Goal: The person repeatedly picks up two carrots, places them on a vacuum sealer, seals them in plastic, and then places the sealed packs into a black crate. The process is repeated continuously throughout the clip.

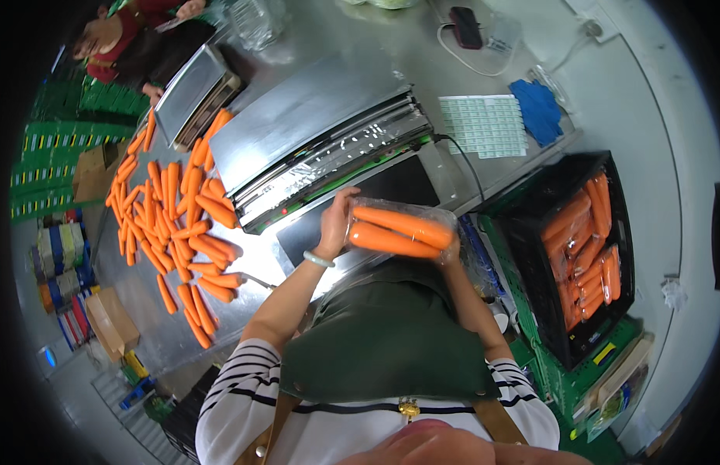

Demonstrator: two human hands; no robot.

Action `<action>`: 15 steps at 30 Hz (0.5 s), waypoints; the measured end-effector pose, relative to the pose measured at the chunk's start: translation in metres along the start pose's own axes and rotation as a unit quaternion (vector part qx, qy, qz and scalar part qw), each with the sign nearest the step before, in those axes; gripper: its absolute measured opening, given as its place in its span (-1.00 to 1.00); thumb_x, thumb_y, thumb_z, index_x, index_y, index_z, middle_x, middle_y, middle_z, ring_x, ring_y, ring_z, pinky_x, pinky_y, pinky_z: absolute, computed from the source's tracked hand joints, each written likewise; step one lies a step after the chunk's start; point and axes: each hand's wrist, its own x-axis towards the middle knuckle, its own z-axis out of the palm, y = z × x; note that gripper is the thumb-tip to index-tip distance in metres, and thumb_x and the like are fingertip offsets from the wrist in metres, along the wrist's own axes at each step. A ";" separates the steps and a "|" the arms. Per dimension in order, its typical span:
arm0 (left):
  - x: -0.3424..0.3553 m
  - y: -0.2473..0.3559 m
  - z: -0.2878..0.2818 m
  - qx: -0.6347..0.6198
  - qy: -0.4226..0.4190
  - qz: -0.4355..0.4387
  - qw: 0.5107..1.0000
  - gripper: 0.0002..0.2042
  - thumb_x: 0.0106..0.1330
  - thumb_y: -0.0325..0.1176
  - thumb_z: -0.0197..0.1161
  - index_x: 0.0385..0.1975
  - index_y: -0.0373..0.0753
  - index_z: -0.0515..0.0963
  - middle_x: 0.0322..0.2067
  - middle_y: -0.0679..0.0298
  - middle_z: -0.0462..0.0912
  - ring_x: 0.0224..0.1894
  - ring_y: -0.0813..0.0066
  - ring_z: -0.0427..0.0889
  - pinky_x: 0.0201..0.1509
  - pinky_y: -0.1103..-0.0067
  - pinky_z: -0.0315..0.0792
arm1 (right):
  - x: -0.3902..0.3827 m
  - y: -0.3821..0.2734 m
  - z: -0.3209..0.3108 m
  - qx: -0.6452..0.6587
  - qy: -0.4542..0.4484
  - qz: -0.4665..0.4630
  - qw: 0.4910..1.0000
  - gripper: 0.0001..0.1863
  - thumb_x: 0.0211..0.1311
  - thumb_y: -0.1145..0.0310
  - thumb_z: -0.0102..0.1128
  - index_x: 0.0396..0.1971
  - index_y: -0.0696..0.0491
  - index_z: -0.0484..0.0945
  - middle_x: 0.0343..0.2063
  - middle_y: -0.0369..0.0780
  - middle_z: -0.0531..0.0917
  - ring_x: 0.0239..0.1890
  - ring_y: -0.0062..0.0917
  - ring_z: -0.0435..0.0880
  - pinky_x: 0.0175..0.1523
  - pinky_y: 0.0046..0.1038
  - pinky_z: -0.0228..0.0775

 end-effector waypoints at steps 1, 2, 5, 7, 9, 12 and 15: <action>-0.006 0.009 0.010 -0.267 -0.036 -0.046 0.962 -0.69 0.47 -0.34 0.12 0.15 -0.18 0.35 -0.21 0.33 0.58 -0.22 0.50 0.61 -0.15 0.55 0.54 | -0.021 0.001 0.049 -0.160 -0.069 -0.008 0.985 -0.50 0.33 0.24 0.19 0.20 0.14 0.42 0.04 -0.10 0.62 0.08 -0.35 0.63 0.17 -0.36 0.52; -0.013 0.036 0.009 -0.478 -0.050 -0.164 0.861 -0.70 0.52 -0.32 0.10 0.16 -0.19 0.30 -0.17 0.37 0.52 -0.15 0.59 0.54 -0.05 0.61 0.51 | -0.043 -0.001 0.099 -0.311 -0.130 -0.042 0.940 -0.51 0.46 0.19 0.07 0.23 0.19 0.41 0.12 -0.07 0.60 0.11 -0.35 0.62 0.23 -0.33 0.52; -0.035 0.118 0.001 -0.566 -0.071 -0.237 0.787 -0.69 0.41 -0.29 0.27 0.02 -0.17 0.35 -0.34 0.39 0.50 -0.28 0.60 0.54 -0.24 0.56 0.55 | -0.073 -0.011 0.121 -0.160 -0.055 0.230 0.958 -0.57 0.47 0.25 0.06 0.21 0.18 0.47 0.11 -0.09 0.62 0.03 -0.30 0.69 0.16 -0.29 0.57; -0.046 0.127 -0.006 -0.673 -0.190 -0.172 0.694 -0.73 0.36 -0.28 0.33 -0.18 -0.15 0.33 -0.47 0.39 0.43 -0.35 0.58 0.51 -0.34 0.52 0.55 | -0.099 -0.018 0.177 -0.555 -0.145 0.211 0.792 -0.56 0.44 0.14 0.08 0.10 0.17 0.55 -0.03 -0.07 0.68 -0.04 -0.34 0.71 0.08 -0.34 0.54; -0.049 0.178 -0.008 -0.701 -0.252 -0.122 0.656 -0.73 0.35 -0.33 0.33 -0.29 -0.14 0.28 -0.50 0.34 0.36 -0.30 0.48 0.51 -0.24 0.47 0.54 | -0.108 -0.030 0.210 -0.662 -0.233 0.208 0.681 -0.57 0.40 0.08 0.10 -0.05 0.16 0.62 -0.23 -0.05 0.70 -0.17 -0.37 0.71 0.02 -0.37 0.51; -0.051 0.224 -0.003 -0.665 -0.327 -0.117 0.662 -0.75 0.35 -0.33 0.33 -0.20 -0.15 0.33 -0.32 0.22 0.43 -0.16 0.35 0.53 -0.05 0.40 0.51 | -0.087 -0.064 0.236 -0.706 -0.323 0.158 0.611 -0.61 0.41 0.11 0.10 -0.18 0.17 0.65 -0.36 -0.09 0.69 -0.29 -0.46 0.67 -0.05 -0.40 0.49; -0.047 0.245 0.005 -0.595 -0.306 -0.188 0.719 -0.75 0.36 -0.33 0.32 -0.11 -0.17 0.39 -0.15 0.10 0.50 -0.02 0.22 0.56 0.14 0.34 0.49 | -0.077 -0.105 0.233 -0.713 -0.119 0.115 0.682 -0.66 0.45 0.19 0.07 -0.10 0.16 0.64 -0.40 -0.22 0.70 -0.30 -0.47 0.68 -0.12 -0.40 0.50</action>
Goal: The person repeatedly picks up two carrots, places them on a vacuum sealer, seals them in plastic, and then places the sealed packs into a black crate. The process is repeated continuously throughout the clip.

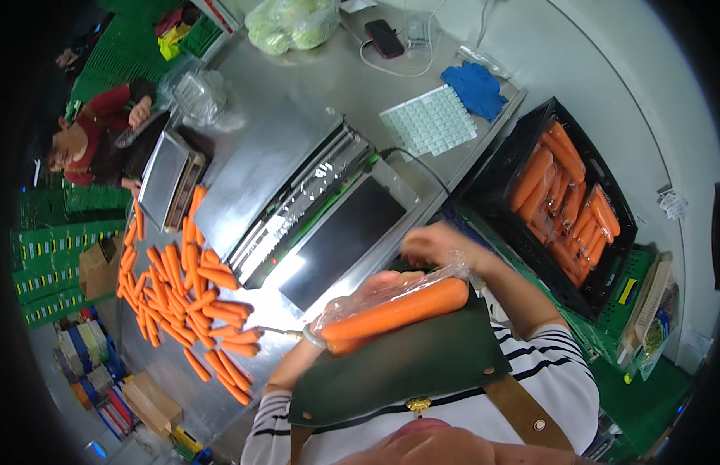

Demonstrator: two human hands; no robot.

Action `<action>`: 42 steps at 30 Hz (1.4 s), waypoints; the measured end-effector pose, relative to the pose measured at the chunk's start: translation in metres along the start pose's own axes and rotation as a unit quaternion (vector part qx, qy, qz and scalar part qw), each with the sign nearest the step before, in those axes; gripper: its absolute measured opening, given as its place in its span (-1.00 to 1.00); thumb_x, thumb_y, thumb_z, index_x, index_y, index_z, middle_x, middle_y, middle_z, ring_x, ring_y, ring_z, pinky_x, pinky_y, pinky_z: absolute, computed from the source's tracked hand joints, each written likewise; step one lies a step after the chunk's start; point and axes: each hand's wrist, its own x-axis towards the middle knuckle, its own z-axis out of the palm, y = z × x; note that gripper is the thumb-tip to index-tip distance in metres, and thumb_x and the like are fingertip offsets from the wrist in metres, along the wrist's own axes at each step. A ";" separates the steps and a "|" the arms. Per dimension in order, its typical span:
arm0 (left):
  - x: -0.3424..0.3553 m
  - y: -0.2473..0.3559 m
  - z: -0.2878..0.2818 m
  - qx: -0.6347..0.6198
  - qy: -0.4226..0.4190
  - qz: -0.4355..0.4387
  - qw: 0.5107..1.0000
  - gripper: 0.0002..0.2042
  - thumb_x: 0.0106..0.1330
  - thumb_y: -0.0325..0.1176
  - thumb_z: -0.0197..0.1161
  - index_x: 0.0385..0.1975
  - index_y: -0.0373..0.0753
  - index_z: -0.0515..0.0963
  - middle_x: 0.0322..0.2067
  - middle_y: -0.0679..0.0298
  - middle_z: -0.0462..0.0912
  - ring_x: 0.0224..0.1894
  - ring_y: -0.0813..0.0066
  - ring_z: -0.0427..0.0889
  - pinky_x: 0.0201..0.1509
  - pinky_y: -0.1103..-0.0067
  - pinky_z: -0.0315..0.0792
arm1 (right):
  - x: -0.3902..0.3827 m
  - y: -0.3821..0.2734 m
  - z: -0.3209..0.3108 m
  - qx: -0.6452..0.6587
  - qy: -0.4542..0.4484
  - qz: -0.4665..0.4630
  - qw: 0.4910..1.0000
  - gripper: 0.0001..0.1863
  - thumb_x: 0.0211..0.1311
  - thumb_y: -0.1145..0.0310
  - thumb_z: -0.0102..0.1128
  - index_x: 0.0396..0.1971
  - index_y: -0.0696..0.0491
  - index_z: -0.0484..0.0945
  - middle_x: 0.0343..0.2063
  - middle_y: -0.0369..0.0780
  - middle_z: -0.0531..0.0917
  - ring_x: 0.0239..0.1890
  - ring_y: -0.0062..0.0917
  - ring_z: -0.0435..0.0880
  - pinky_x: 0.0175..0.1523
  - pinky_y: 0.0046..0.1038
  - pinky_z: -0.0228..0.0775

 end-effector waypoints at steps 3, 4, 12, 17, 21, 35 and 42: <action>0.003 -0.016 -0.033 0.067 0.133 -0.059 0.987 -0.65 0.36 -0.33 0.31 0.07 -0.21 0.40 0.11 -0.01 0.47 0.16 0.12 0.53 0.32 0.29 0.43 | -0.039 -0.014 -0.034 0.136 -0.040 -0.202 0.969 -0.55 0.27 0.25 0.34 0.05 0.22 0.59 -0.09 -0.13 0.69 0.02 -0.42 0.67 0.12 -0.38 0.48; 0.002 -0.025 -0.058 0.078 0.165 -0.093 0.979 -0.57 0.37 -0.33 0.31 0.18 -0.25 0.38 0.26 -0.05 0.39 0.24 0.11 0.50 0.38 0.29 0.39 | -0.051 -0.029 -0.030 0.043 -0.074 -0.231 0.969 -0.46 0.16 0.29 0.45 0.11 0.21 0.56 -0.01 -0.11 0.67 0.10 -0.41 0.65 0.20 -0.37 0.46; 0.053 -0.004 -0.058 0.096 0.154 0.010 0.983 -0.37 0.32 -0.07 0.34 0.30 -0.23 0.34 0.25 0.13 0.43 0.26 0.23 0.46 0.36 0.29 0.36 | 0.012 0.039 -0.042 0.257 0.186 -0.156 0.935 -0.55 0.21 0.51 0.38 0.11 0.20 0.54 -0.02 -0.13 0.69 0.03 -0.53 0.66 0.18 -0.46 0.48; 0.111 0.020 -0.101 -0.081 0.198 0.114 0.970 -0.22 0.30 0.38 0.09 0.23 -0.23 0.37 0.04 0.17 0.50 0.11 0.21 0.49 0.26 0.21 0.37 | 0.052 0.025 -0.091 0.150 -0.027 -0.273 0.950 -0.42 0.21 0.47 0.41 0.24 0.15 0.44 0.12 -0.15 0.61 0.11 -0.48 0.63 0.20 -0.40 0.48; 0.141 0.040 -0.105 -0.092 0.131 0.168 0.973 -0.38 0.40 0.18 0.11 0.21 -0.23 0.37 -0.32 0.27 0.41 -0.29 0.39 0.38 -0.05 0.39 0.40 | 0.125 0.131 -0.235 -0.153 0.456 -0.103 0.871 -0.52 0.19 0.34 0.38 0.11 0.13 0.54 -0.01 -0.15 0.66 -0.03 -0.30 0.66 0.09 -0.31 0.49; 0.135 0.027 -0.082 -0.141 0.133 0.142 0.971 -0.47 0.46 -0.02 0.05 0.30 -0.21 0.30 -0.33 0.24 0.37 -0.34 0.41 0.33 -0.17 0.46 0.37 | 0.174 0.203 -0.309 -0.135 0.450 0.333 0.817 -0.74 0.19 0.36 0.24 -0.15 0.09 0.72 -0.08 -0.04 0.72 -0.03 -0.18 0.72 0.00 -0.21 0.59; 0.117 0.028 -0.095 -0.110 0.171 0.129 0.971 -0.54 0.56 -0.06 -0.05 0.34 -0.13 0.30 0.30 0.16 0.40 0.22 0.23 0.48 0.24 0.26 0.42 | 0.163 0.097 -0.201 0.353 0.355 -0.013 0.865 -0.82 0.27 0.38 0.29 -0.22 0.16 0.59 -0.52 -0.30 0.58 -0.56 -0.64 0.52 -0.50 -0.54 0.33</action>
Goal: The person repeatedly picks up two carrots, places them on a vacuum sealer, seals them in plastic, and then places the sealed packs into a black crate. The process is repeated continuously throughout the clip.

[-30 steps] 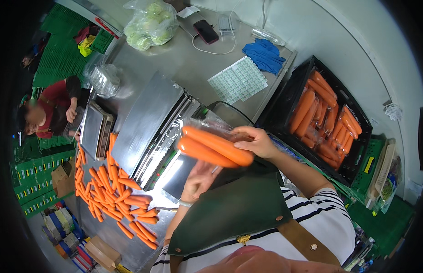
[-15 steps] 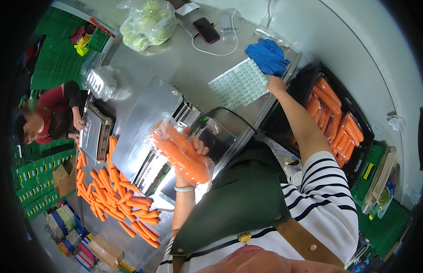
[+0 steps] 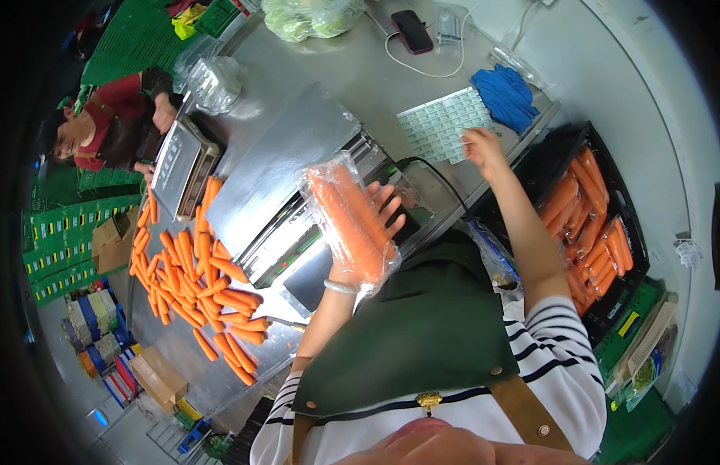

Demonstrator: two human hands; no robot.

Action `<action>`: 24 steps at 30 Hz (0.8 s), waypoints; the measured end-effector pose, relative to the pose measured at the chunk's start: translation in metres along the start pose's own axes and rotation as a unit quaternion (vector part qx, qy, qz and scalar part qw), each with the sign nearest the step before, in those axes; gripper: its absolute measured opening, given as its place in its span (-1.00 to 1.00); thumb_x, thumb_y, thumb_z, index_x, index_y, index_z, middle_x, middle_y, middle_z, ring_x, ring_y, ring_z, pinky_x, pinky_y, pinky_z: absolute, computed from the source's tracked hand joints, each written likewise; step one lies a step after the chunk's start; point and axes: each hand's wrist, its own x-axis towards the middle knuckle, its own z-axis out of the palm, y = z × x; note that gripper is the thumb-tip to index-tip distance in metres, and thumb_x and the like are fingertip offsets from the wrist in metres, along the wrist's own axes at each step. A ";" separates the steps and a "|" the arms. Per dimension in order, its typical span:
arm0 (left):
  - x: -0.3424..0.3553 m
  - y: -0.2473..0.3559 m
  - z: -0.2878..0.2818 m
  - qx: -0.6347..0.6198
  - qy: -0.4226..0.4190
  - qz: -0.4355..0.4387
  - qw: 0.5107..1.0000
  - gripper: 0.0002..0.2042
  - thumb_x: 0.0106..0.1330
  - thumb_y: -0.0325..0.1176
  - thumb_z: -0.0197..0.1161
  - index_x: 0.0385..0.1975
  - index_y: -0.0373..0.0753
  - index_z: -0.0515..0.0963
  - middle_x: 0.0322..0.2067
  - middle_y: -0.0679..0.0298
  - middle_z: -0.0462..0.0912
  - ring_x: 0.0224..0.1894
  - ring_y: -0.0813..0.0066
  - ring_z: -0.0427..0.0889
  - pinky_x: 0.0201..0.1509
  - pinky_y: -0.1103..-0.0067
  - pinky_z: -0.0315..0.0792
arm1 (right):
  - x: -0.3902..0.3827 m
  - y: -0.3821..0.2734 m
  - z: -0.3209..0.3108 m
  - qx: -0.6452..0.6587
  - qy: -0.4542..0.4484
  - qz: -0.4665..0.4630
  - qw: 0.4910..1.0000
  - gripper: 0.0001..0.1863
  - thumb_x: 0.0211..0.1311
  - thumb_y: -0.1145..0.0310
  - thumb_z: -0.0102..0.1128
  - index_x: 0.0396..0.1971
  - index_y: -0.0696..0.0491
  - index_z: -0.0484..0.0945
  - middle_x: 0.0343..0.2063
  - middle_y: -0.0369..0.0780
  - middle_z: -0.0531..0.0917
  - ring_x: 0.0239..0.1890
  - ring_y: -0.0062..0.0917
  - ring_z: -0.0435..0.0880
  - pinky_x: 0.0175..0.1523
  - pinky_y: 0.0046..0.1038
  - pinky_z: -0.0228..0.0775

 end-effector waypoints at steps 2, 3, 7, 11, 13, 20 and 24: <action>0.001 -0.001 -0.001 0.032 -0.031 0.012 0.999 -0.53 0.57 -0.03 -0.07 0.35 -0.13 0.30 0.40 0.14 0.29 0.35 0.18 0.39 0.34 0.20 0.35 | -0.110 -0.041 0.067 0.092 -0.205 0.039 0.974 -0.91 0.28 0.46 0.27 -0.30 0.15 0.57 -0.58 -0.36 0.48 -0.63 -0.71 0.39 -0.58 -0.62 0.15; 0.001 -0.001 -0.002 0.047 -0.053 0.005 0.997 -0.50 0.56 0.00 -0.06 0.35 -0.13 0.30 0.42 0.12 0.26 0.41 0.15 0.30 0.40 0.18 0.29 | -0.142 -0.038 0.085 0.093 -0.251 0.058 0.962 -0.87 0.26 0.44 0.31 -0.30 0.15 0.56 -0.57 -0.35 0.50 -0.65 -0.74 0.37 -0.61 -0.65 0.10; -0.006 -0.004 0.000 0.058 -0.088 -0.035 0.994 -0.39 0.51 0.14 -0.07 0.39 -0.16 0.24 0.43 0.10 0.22 0.47 0.12 0.19 0.50 0.14 0.14 | -0.197 0.013 0.133 -0.030 -0.238 -0.044 0.970 -0.76 0.15 0.41 0.47 -0.40 0.13 0.52 -0.57 -0.37 0.47 -0.64 -0.74 0.36 -0.60 -0.64 0.07; -0.019 -0.003 0.008 0.032 -0.056 -0.050 0.997 -0.35 0.53 0.17 -0.14 0.39 -0.21 0.21 0.39 0.07 0.28 0.36 0.12 0.34 0.41 0.20 0.27 | -0.202 0.036 0.092 -0.074 -0.136 -0.149 0.977 -0.72 0.20 0.38 0.43 -0.40 0.06 0.42 -0.52 -0.37 0.53 -0.44 -0.71 0.51 -0.36 -0.60 0.32; -0.019 -0.009 0.000 0.120 -0.084 -0.046 0.988 -0.37 0.55 0.17 -0.18 0.38 -0.22 0.22 0.34 0.06 0.34 0.26 0.16 0.45 0.35 0.22 0.35 | -0.235 0.016 0.078 -0.038 -0.155 -0.091 0.983 -0.70 0.33 0.27 0.33 -0.12 0.10 0.44 -0.31 -0.30 0.61 -0.23 -0.65 0.59 -0.14 -0.56 0.42; -0.039 -0.077 0.061 0.370 -0.272 -0.106 0.882 -0.14 0.48 0.17 0.02 0.52 -0.33 -0.13 0.51 0.08 0.01 0.50 0.12 0.14 0.52 0.23 0.05 | -0.272 0.011 -0.029 0.131 0.030 -0.104 0.985 -0.59 0.55 0.10 -0.01 0.13 0.10 0.51 -0.06 -0.28 0.65 -0.06 -0.62 0.62 0.07 -0.50 0.49; -0.031 -0.094 0.098 0.494 -0.310 -0.059 0.810 -0.25 0.42 -0.01 0.21 0.48 -0.28 0.12 0.39 0.03 0.29 0.34 0.15 0.41 0.40 0.31 0.27 | -0.297 -0.013 -0.156 0.297 0.182 -0.093 0.933 -0.55 0.49 0.07 0.05 0.15 0.08 0.49 -0.03 -0.20 0.66 -0.08 -0.47 0.68 0.05 -0.34 0.59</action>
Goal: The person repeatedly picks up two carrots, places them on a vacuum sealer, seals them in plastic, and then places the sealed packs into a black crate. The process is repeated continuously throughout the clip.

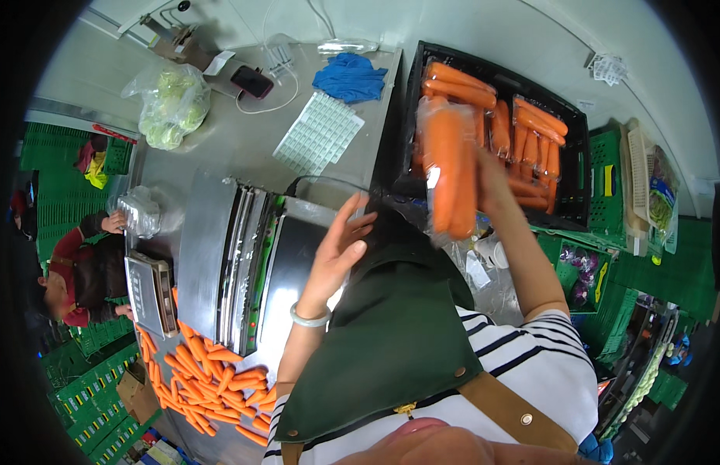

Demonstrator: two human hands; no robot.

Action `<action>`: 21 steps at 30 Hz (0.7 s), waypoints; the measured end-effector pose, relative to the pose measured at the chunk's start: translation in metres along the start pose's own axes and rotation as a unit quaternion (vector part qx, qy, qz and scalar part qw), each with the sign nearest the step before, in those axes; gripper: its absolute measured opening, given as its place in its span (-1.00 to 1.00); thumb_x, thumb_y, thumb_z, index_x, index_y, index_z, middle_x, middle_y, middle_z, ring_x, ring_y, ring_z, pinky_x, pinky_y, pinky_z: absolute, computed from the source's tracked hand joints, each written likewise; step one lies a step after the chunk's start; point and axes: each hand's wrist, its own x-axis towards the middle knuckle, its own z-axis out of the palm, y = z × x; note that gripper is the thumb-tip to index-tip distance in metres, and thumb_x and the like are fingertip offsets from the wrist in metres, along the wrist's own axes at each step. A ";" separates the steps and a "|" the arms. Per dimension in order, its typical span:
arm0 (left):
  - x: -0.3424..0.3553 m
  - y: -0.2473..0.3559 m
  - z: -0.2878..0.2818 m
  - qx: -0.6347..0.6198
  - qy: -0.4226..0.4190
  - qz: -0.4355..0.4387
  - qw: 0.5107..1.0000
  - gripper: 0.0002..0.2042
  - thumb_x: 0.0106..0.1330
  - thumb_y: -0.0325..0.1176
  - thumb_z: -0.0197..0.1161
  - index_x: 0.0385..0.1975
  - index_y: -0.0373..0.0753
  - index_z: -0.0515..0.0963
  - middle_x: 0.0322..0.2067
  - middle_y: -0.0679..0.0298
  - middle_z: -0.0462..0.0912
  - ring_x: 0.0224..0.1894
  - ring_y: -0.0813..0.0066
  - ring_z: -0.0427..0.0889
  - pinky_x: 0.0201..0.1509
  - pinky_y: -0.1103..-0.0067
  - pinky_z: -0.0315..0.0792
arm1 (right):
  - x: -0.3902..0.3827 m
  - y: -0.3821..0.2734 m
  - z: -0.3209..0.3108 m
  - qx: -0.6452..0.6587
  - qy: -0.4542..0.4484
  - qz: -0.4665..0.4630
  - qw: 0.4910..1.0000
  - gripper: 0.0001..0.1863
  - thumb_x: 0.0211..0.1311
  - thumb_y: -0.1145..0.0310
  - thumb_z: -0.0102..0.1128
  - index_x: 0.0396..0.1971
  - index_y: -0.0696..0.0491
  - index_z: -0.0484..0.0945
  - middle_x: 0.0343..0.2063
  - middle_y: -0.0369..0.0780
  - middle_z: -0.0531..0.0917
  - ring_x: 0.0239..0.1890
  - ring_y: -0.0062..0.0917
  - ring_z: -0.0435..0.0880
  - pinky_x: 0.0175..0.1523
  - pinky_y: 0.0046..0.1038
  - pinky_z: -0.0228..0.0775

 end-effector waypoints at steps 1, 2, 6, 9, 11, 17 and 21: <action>0.004 -0.006 -0.009 -0.002 0.018 -0.042 0.999 -0.37 0.45 -0.13 0.18 0.42 -0.30 0.22 0.33 0.07 0.38 0.28 0.25 0.47 0.36 0.38 0.31 | 0.003 -0.028 -0.010 0.009 0.038 -0.014 0.999 -0.55 0.50 0.05 0.03 0.15 0.07 0.49 0.02 -0.17 0.64 -0.04 -0.42 0.68 0.08 -0.31 0.60; 0.007 -0.015 -0.018 -0.008 0.033 -0.085 0.996 -0.49 0.49 -0.26 0.15 0.36 -0.33 0.32 0.26 0.11 0.48 0.22 0.35 0.54 0.33 0.45 0.36 | 0.014 -0.045 -0.029 0.002 0.059 -0.042 0.997 -0.54 0.50 0.05 0.02 0.16 0.07 0.49 0.03 -0.18 0.64 -0.02 -0.43 0.67 0.11 -0.32 0.57; 0.025 -0.033 -0.021 -0.102 0.184 -0.125 0.970 -0.73 0.54 -0.31 0.09 0.08 -0.33 0.53 -0.08 0.24 0.65 -0.15 0.56 0.60 0.11 0.57 0.44 | 0.086 -0.060 -0.108 -0.058 0.154 -0.079 0.983 -0.54 0.51 0.02 0.01 0.14 0.07 0.51 0.02 -0.20 0.63 0.01 -0.46 0.62 0.14 -0.35 0.52; 0.038 -0.044 -0.020 -0.083 0.176 -0.146 0.970 -0.76 0.53 -0.32 0.11 0.02 -0.32 0.54 -0.10 0.25 0.66 -0.15 0.56 0.59 0.07 0.58 0.45 | 0.151 -0.010 -0.174 -0.101 0.177 -0.068 0.977 -0.51 0.50 -0.02 0.01 0.11 0.08 0.54 -0.01 -0.22 0.63 0.00 -0.43 0.61 0.10 -0.33 0.51; 0.036 -0.049 -0.021 -0.063 0.198 -0.144 0.968 -0.76 0.52 -0.32 0.11 0.02 -0.32 0.55 -0.11 0.25 0.67 -0.15 0.56 0.59 0.07 0.58 0.45 | 0.168 0.007 -0.156 -0.142 0.165 -0.073 0.973 -0.55 0.54 0.09 -0.06 0.11 0.14 0.55 0.01 -0.18 0.63 0.02 -0.32 0.60 0.12 -0.27 0.47; 0.025 -0.063 -0.031 -0.072 0.205 -0.140 0.966 -0.75 0.50 -0.31 0.17 0.01 -0.35 0.54 -0.15 0.26 0.68 -0.14 0.54 0.62 0.06 0.56 0.49 | 0.235 0.050 -0.279 -0.684 0.061 -0.518 0.509 -0.61 0.53 0.35 -0.14 0.18 0.22 0.50 0.10 -0.01 0.61 0.12 -0.18 0.59 0.24 -0.28 0.39; -0.046 -0.057 -0.068 -0.001 0.204 -0.079 0.976 -0.75 0.49 -0.33 0.19 0.04 -0.32 0.54 -0.08 0.25 0.65 -0.05 0.51 0.61 0.14 0.53 0.48 | 0.117 -0.001 -0.093 -0.612 0.250 -0.325 0.677 -0.47 0.48 0.21 0.09 0.25 0.29 0.38 0.18 0.01 0.53 0.20 -0.09 0.49 0.34 -0.19 0.28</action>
